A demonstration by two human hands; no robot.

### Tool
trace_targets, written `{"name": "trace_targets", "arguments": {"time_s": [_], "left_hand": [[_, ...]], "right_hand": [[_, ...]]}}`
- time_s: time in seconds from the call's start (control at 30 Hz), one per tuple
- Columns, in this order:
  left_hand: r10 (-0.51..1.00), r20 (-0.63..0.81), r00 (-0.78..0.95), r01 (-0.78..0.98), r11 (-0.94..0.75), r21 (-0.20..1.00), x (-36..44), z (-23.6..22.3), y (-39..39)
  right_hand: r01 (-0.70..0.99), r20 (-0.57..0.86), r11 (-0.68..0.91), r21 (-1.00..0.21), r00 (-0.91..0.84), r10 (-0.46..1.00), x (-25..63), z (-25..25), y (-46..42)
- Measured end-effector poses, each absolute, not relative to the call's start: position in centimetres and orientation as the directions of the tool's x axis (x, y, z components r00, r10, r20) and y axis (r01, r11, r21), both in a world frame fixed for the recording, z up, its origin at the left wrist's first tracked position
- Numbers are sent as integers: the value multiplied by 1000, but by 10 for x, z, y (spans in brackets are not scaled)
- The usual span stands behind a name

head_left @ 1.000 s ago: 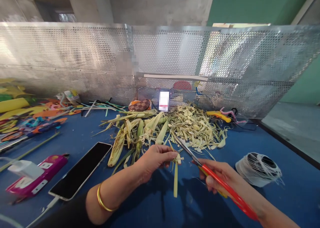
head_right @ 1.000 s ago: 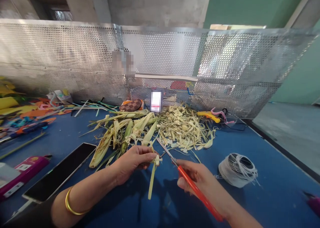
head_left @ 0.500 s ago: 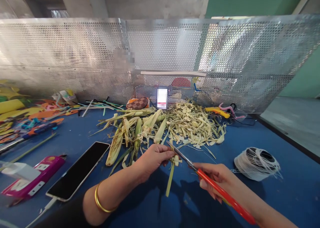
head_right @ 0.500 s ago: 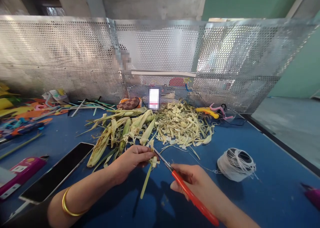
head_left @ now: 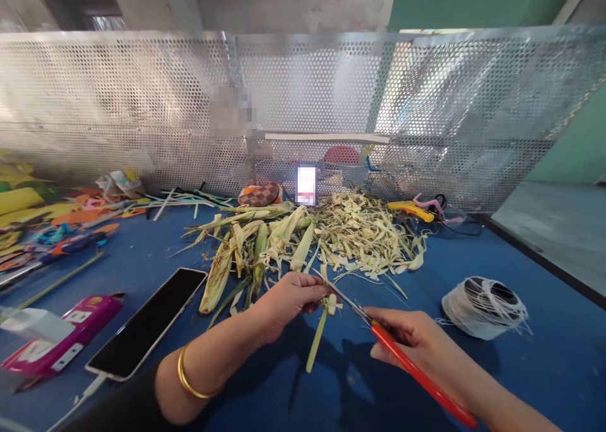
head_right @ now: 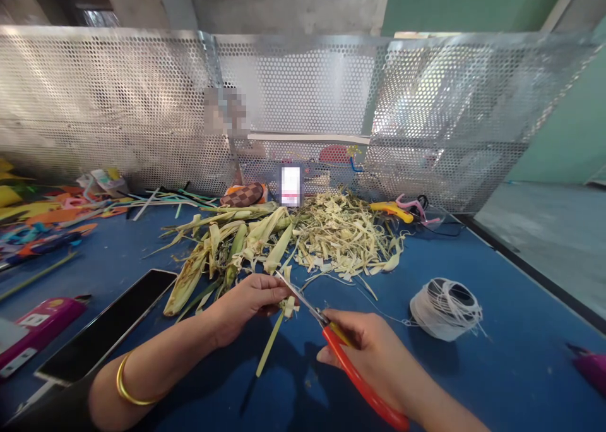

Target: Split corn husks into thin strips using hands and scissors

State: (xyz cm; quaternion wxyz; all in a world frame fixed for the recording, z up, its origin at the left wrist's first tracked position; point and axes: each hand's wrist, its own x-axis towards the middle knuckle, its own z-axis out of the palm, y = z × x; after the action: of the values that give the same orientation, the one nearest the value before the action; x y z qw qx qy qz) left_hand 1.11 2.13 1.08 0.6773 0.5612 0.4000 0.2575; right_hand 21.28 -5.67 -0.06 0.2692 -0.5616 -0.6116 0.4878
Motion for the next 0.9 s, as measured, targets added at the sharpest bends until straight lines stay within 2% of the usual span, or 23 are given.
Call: {"name": "trace_targets", "arguments": {"time_s": [0.3,0.43,0.57,0.7,0.8,0.9], "left_hand": [[824,-189,534,48,194,980,10,9,23],[825,-186,534,37,197,980,10,8,23],[839,-193,510,15,216,976,8,9,23],[866,-235,441,-89,303,949,8,10,24],[896,-228,380,-199,320,926,8,7,26],[922,-196,335,-327,309,893,8,5,29]], "right_hand": [[444,-110,-59,-894,-90,990,220,-17,-52],[450,-98,-47,-892,-91,991,223,-22,-49],[375,9,17,-927,-23,1000,224,-24,-49],[356,104,81,-931,47,993,224,-23,-54],[305,79,70,-950,16,997,225,-16,-60],[221,-32,-24,-975,-34,999,226,-6,-64]]}}
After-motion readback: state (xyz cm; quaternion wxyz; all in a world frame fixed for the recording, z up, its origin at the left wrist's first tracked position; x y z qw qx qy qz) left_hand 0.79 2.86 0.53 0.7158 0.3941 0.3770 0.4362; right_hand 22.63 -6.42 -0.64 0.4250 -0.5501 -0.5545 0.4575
